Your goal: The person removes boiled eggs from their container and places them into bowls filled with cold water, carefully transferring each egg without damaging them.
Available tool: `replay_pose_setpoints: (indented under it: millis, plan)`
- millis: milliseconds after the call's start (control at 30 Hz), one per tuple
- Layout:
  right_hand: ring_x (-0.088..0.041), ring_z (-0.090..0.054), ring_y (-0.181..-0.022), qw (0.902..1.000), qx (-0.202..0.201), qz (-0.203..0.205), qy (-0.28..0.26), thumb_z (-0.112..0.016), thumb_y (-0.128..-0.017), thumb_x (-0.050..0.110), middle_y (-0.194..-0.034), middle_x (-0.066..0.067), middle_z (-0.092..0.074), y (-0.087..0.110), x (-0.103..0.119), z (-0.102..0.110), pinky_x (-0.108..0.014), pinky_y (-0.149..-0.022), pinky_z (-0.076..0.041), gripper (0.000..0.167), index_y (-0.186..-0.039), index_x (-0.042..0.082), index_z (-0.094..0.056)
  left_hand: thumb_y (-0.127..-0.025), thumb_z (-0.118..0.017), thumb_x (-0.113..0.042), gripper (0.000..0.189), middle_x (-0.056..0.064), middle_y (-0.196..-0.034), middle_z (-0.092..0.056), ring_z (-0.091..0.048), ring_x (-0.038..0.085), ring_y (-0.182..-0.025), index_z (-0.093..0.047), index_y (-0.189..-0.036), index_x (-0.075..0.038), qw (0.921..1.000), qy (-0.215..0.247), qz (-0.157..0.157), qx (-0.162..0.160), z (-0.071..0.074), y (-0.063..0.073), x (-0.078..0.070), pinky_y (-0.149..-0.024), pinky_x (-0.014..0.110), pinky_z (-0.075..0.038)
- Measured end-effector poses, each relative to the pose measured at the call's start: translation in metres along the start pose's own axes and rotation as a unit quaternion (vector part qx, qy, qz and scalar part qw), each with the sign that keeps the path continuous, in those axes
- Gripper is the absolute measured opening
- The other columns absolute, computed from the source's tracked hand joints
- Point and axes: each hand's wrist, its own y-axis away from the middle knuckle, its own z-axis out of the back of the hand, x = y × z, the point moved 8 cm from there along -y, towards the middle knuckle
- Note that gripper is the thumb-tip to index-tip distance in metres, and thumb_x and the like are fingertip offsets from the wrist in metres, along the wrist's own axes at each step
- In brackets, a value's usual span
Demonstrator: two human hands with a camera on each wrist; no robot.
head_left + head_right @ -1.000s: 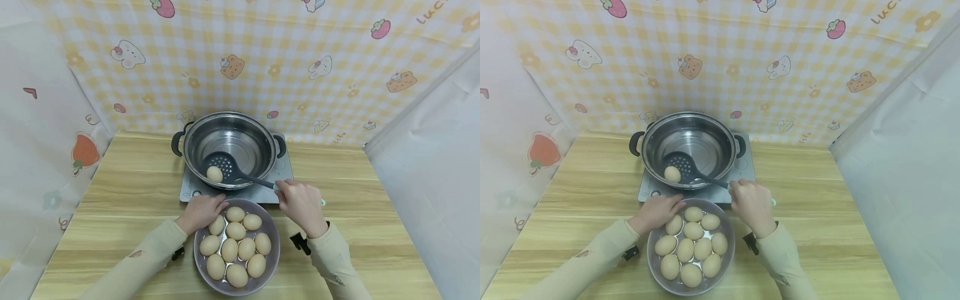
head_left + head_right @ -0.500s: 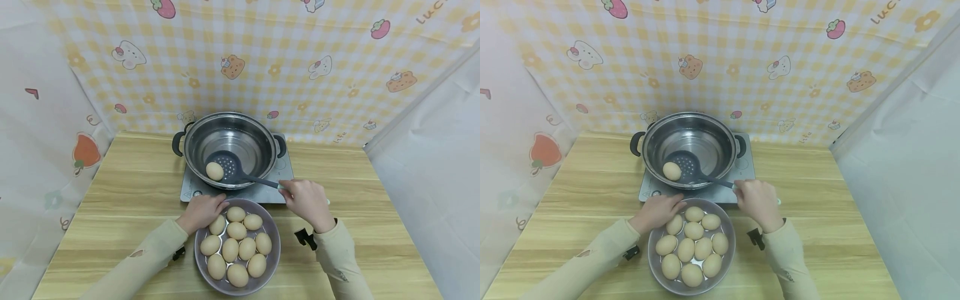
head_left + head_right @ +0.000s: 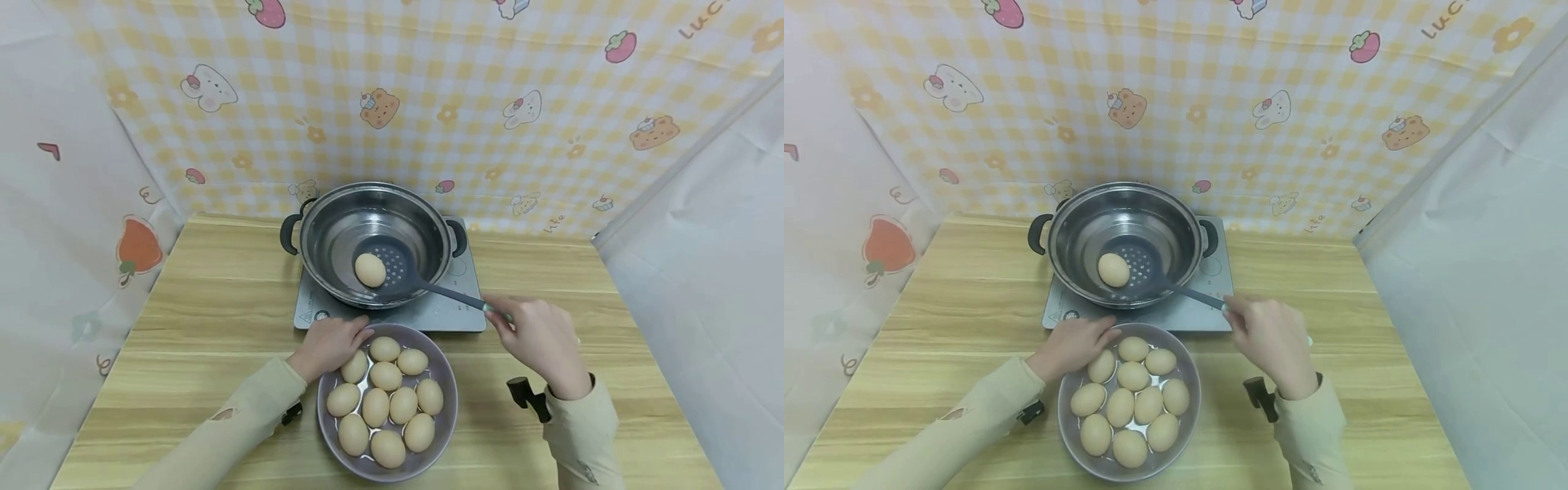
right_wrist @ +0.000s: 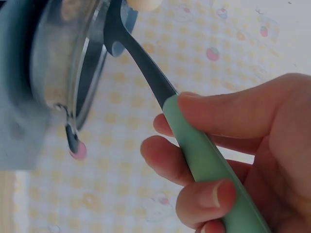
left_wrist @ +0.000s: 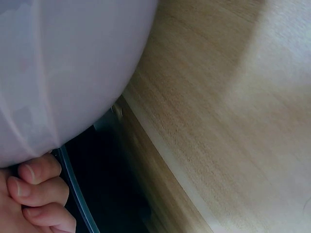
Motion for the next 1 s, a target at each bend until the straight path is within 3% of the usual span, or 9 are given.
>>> replay_pose_setpoints:
  millis: [200, 600, 833, 1000]
  plan:
    - [-0.003, -0.022, -0.039, 0.9998, -0.017, -0.001, 0.013, -0.071, -0.074, 0.019, -0.052, 0.01, -0.049, 0.019, -0.007, 0.023, -0.023, -0.035, -0.017, 0.018, -0.093, 0.018, -0.072, -0.093, -0.048, -0.037, 0.025, -0.001, -0.05, -0.048, -0.057, 0.024, -0.049, -0.05, -0.077, -0.019, 1.0, 0.002, 0.0, 0.001, 0.002, -0.001, -0.001, -0.04, 0.033, -0.033]
    - [0.008, -0.022, -0.043, 0.9996, -0.02, 0.005, -0.019, -0.076, -0.066, 0.013, -0.063, 0.018, -0.054, 0.067, -0.02, 0.048, -0.012, -0.038, -0.016, 0.026, -0.092, 0.017, -0.071, -0.092, -0.049, -0.037, 0.024, 0.0, -0.052, -0.051, -0.057, 0.024, -0.05, -0.051, -0.077, -0.018, 1.0, -0.003, 0.001, 0.002, 0.0, -0.001, 0.0, -0.04, 0.034, -0.034]
    - [0.008, -0.023, -0.043, 0.9982, 0.016, -0.055, -0.016, -0.078, -0.065, 0.017, -0.058, 0.025, -0.041, 0.09, -0.035, 0.044, -0.017, -0.038, -0.019, 0.025, -0.089, 0.022, -0.071, -0.093, -0.048, -0.036, 0.026, -0.001, -0.05, -0.048, -0.056, 0.024, -0.049, -0.048, -0.074, -0.018, 1.0, 0.0, 0.0, 0.003, 0.001, -0.001, 0.0, -0.042, 0.035, -0.035]
    - [0.007, -0.025, -0.042, 0.9938, 0.044, -0.102, -0.008, -0.079, -0.066, 0.021, -0.058, 0.026, -0.043, 0.101, -0.043, 0.036, -0.021, -0.038, -0.02, 0.023, -0.086, 0.028, -0.069, -0.093, -0.048, -0.036, 0.025, -0.001, -0.05, -0.048, -0.057, 0.023, -0.049, -0.049, -0.076, -0.018, 1.0, 0.001, -0.001, 0.004, 0.001, -0.001, -0.001, -0.042, 0.035, -0.035]
